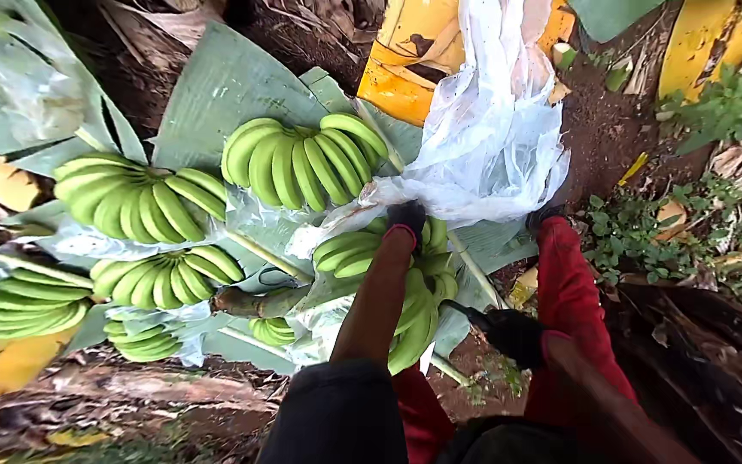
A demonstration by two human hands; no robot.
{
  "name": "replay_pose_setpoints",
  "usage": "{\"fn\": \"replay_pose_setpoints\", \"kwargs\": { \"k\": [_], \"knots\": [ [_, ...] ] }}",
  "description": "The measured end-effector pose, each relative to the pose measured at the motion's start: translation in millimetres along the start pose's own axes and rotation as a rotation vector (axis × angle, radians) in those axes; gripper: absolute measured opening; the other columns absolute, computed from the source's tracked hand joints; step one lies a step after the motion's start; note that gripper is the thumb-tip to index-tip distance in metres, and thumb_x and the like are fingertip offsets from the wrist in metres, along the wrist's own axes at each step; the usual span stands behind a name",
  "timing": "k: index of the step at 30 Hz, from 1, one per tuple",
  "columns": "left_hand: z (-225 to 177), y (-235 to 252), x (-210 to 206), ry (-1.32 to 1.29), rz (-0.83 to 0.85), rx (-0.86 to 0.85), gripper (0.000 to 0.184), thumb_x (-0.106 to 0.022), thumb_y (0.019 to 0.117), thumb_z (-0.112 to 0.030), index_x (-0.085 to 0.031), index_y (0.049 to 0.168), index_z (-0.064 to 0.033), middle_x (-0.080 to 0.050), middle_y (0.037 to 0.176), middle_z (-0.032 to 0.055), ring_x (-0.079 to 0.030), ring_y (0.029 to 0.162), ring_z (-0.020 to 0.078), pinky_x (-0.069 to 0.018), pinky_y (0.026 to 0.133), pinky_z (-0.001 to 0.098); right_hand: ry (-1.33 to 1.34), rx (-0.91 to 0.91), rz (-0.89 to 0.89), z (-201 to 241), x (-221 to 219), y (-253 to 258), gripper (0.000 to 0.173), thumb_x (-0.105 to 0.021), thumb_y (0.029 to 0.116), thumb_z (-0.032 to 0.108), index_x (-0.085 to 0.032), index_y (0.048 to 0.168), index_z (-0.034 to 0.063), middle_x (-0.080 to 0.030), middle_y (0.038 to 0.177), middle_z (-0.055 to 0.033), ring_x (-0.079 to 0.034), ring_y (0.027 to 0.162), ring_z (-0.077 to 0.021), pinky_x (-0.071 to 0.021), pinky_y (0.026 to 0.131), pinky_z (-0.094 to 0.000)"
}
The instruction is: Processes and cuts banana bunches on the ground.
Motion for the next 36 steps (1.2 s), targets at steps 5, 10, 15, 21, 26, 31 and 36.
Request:
{"fn": "replay_pose_setpoints", "kwargs": {
  "k": [5, 10, 15, 21, 26, 31, 36],
  "knots": [
    [-15, -10, -1, -0.070, -0.046, 0.090, 0.044, -0.064, 0.0959, -0.022, -0.060, 0.139, -0.0124, -0.063, 0.135, 0.0223, -0.061, 0.120, 0.0475, -0.0485, 0.095, 0.0690, 0.031, -0.130, -0.260, -36, 38, -74, 0.042, -0.048, 0.1047, 0.032, -0.054, 0.136, 0.0046, -0.069, 0.106, -0.0195, -0.070, 0.098, -0.0351, -0.0552, 0.088, -0.0562],
    [-30, -6, -4, -0.076, 0.043, 0.211, 0.046, -0.062, 0.0981, -0.026, -0.057, 0.141, -0.0104, -0.067, 0.123, 0.0269, -0.061, 0.119, 0.0487, -0.0436, 0.102, 0.0692, 0.001, -0.059, -0.156, -6, 23, -23, 0.038, -0.047, 0.1033, 0.031, -0.055, 0.130, 0.0047, -0.069, 0.109, -0.0191, -0.068, 0.106, -0.0363, -0.0534, 0.092, -0.0565],
    [-33, 0, -8, -0.004, 0.048, 0.201, 0.055, -0.065, 0.0942, -0.028, -0.053, 0.145, -0.0129, -0.067, 0.119, 0.0267, -0.063, 0.113, 0.0485, -0.0469, 0.095, 0.0688, 0.034, -0.053, -0.135, 1, 5, 24, 0.039, -0.046, 0.1031, 0.030, -0.053, 0.132, 0.0043, -0.069, 0.111, -0.0183, -0.069, 0.108, -0.0340, -0.0537, 0.093, -0.0542],
    [-30, 3, -8, 0.040, 0.068, 0.173, 0.073, -0.076, 0.0833, -0.032, -0.048, 0.148, -0.0145, -0.068, 0.118, 0.0253, -0.064, 0.112, 0.0473, -0.0485, 0.093, 0.0683, 0.006, -0.065, -0.071, 15, -2, 55, 0.044, -0.046, 0.1021, 0.024, -0.048, 0.144, 0.0125, -0.066, 0.125, -0.0174, -0.066, 0.117, -0.0343, -0.0527, 0.097, -0.0550],
    [-30, 5, -5, 0.030, 0.068, 0.183, 0.073, -0.073, 0.0869, -0.032, -0.045, 0.152, -0.0141, -0.067, 0.118, 0.0265, -0.064, 0.113, 0.0468, -0.0477, 0.095, 0.0677, -0.076, -0.058, 0.078, 47, 17, 86, 0.068, -0.047, 0.1014, 0.015, -0.023, 0.164, 0.0284, -0.061, 0.131, -0.0194, -0.070, 0.099, -0.0348, -0.0589, 0.079, -0.0529],
    [-27, 4, -9, 0.027, 0.040, 0.167, 0.090, -0.082, 0.0732, -0.041, -0.046, 0.149, -0.0084, -0.068, 0.114, 0.0254, -0.065, 0.109, 0.0465, -0.0492, 0.090, 0.0682, -0.018, -0.207, 0.194, 58, 37, 67, 0.050, -0.051, 0.1023, 0.020, -0.044, 0.151, 0.0169, -0.065, 0.108, -0.0156, -0.068, 0.082, -0.0257, -0.0575, 0.069, -0.0431],
    [-27, 10, -16, -0.026, 0.018, 0.165, 0.094, -0.082, 0.0715, -0.054, -0.050, 0.144, -0.0042, -0.067, 0.118, 0.0253, -0.063, 0.113, 0.0461, -0.0492, 0.093, 0.0667, 0.125, -0.257, 0.169, 29, 32, 27, 0.036, -0.049, 0.1050, 0.026, -0.057, 0.133, 0.0063, -0.066, 0.107, -0.0170, -0.068, 0.086, -0.0277, -0.0566, 0.075, -0.0480]
  ]
}}
Point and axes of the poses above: each hand's wrist, its own y-axis towards the middle knuckle, its own x-axis out of the back of the hand, z = x × y, the point moved 1 cm from there along y, towards the middle knuckle
